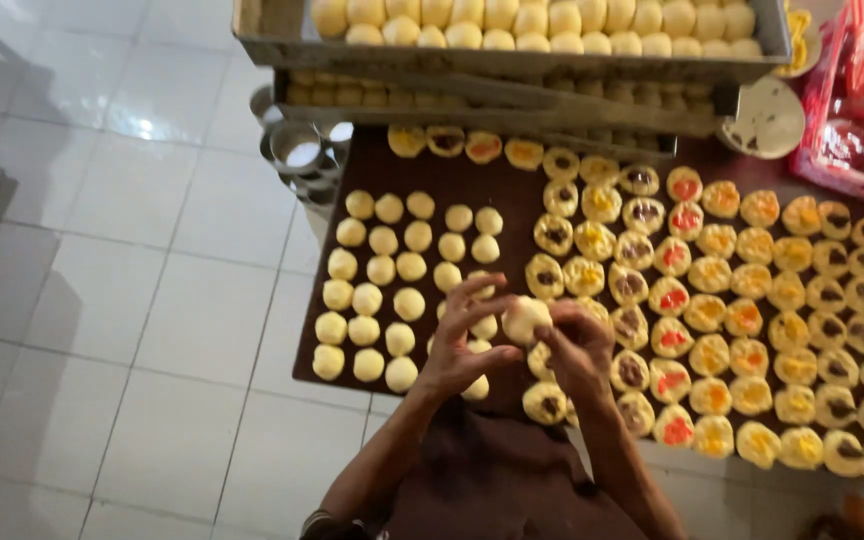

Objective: Preparing and filling small dough balls for baking in a bakery kitchen.

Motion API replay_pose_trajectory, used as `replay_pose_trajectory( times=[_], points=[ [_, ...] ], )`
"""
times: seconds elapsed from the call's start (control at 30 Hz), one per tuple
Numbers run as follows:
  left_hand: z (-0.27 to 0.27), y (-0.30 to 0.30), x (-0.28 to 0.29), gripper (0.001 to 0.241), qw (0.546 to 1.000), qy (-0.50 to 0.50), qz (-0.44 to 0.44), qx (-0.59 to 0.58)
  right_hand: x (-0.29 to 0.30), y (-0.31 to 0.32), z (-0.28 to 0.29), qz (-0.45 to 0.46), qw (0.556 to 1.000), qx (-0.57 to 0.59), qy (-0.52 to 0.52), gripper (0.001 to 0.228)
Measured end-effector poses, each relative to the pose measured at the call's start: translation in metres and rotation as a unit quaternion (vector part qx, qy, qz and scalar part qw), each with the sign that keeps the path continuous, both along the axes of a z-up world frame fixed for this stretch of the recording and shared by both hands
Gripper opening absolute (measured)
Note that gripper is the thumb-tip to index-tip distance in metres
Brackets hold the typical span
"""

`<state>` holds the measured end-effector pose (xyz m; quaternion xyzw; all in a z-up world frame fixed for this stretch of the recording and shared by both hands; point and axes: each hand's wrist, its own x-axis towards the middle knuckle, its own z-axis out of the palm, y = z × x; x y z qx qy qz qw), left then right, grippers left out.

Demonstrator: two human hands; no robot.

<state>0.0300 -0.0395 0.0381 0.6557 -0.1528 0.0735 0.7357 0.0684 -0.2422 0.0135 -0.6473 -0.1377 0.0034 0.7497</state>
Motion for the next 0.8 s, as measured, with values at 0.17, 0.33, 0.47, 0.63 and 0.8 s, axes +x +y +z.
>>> replay_pose_trajectory(
  times=[0.17,0.33,0.47,0.63,0.8],
  points=[
    [0.007,0.006,0.017,0.050,0.995,0.033,0.003,0.098,-0.003,0.010,0.014,0.023,0.982,0.133,0.130,0.029],
    [-0.020,0.024,0.045,0.052,0.990,0.053,-0.006,0.128,-0.010,0.009,0.026,0.054,0.997,0.012,0.049,0.023],
    [-0.074,0.071,0.073,0.058,0.971,0.096,0.074,0.208,-0.011,0.017,0.050,0.049,0.990,-0.001,0.136,0.056],
    [-0.116,0.140,0.113,0.066,0.928,0.138,0.161,0.306,-0.004,-0.014,0.026,0.025,0.994,0.044,0.099,0.048],
    [-0.134,0.172,0.201,0.075,0.883,0.129,0.226,0.390,-0.007,-0.053,-0.024,0.057,0.978,0.099,0.174,0.051]
  ],
)
